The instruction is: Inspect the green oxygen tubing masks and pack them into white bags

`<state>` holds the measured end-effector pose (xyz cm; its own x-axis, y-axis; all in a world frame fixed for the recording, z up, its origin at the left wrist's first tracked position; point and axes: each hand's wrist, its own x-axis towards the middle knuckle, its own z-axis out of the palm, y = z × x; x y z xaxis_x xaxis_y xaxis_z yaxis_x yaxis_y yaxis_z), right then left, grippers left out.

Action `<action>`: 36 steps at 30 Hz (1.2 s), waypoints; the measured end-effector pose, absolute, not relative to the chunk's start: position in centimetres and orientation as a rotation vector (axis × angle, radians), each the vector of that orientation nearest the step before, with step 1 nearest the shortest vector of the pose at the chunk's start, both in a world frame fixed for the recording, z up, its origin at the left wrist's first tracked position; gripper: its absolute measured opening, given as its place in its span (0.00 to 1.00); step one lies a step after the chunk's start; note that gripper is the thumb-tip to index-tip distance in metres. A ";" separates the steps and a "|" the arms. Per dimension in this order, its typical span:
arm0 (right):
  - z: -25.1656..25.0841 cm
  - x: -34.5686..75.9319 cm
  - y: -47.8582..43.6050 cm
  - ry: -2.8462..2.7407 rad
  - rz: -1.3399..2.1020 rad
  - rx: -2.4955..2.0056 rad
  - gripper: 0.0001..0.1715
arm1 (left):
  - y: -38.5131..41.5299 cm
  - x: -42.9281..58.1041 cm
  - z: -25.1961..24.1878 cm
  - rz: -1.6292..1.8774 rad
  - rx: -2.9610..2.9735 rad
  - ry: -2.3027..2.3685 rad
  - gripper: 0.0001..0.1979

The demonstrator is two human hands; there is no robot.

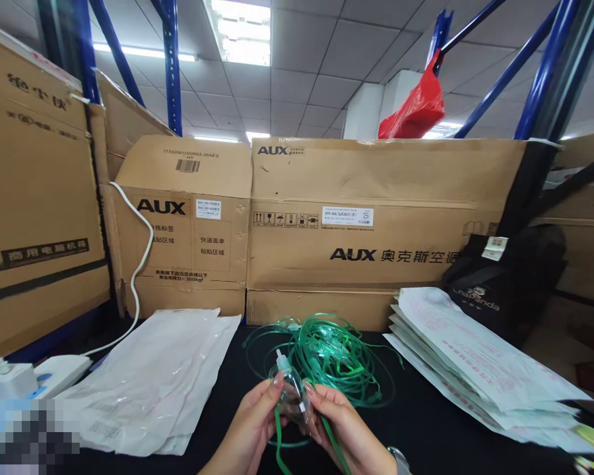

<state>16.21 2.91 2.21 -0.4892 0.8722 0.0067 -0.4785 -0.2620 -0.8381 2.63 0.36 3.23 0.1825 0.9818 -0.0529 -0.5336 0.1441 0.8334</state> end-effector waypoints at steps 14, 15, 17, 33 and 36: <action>2.1 16.1 3.0 -1.123 1.831 -0.600 0.17 | 0.1 2.7 3.8 1.255 0.672 0.535 0.06; 2.1 16.1 3.0 -1.116 1.829 -0.597 0.17 | 0.1 2.7 3.7 1.258 0.673 0.530 0.06; 2.2 16.0 2.9 -1.111 1.827 -0.600 0.17 | 0.0 2.6 3.7 1.255 0.672 0.526 0.06; 2.6 16.0 2.6 -1.139 1.798 -0.630 0.17 | 0.0 2.5 3.8 1.241 0.678 0.564 0.07; 2.8 16.0 2.5 -1.132 1.806 -0.653 0.17 | 0.0 2.6 3.8 1.225 0.664 0.582 0.08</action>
